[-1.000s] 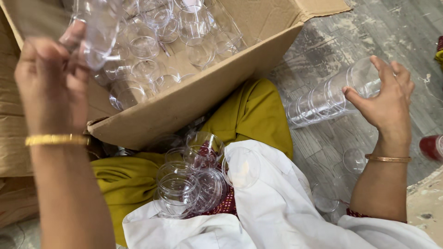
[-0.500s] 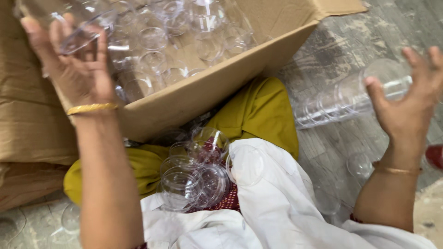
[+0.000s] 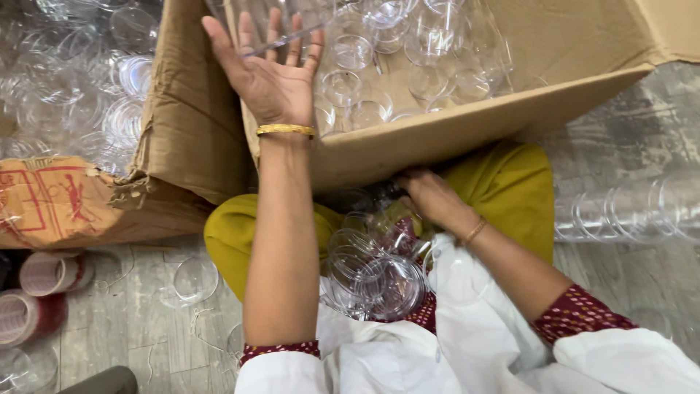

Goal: The person sits on the floor between cardboard boxes filled with clear plastic cups. They pick up cups one at a time, fit cups together into nested stacks, and place the stacks into a second box, occasionally moving loose cups aside.

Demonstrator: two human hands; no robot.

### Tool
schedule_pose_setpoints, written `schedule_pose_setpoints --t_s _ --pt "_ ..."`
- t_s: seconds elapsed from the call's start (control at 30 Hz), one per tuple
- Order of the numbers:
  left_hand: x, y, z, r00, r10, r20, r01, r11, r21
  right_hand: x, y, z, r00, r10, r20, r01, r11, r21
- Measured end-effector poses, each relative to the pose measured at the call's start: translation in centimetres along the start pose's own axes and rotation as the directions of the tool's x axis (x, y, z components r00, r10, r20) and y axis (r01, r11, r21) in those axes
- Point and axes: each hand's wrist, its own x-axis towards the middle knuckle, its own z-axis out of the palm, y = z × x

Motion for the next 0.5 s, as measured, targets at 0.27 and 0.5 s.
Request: schedule_pose_setpoints --t_s 0.27,0.5 --pt "-0.7 -0.6 1.8 0.993 -0.119 -0.004 0.118 0.98 0.162 -0.3 1.0 5.4 0.986 -0.144 -0.084 0.121 0.965 -0.231" --pt "-1.4 -0.3 3.0 0.964 -0.228 -0.136 0.259 0.916 0.305 -1.8 -1.7 -3.2 0.996 -0.059 -0.062 0.063 0.996 0.071"
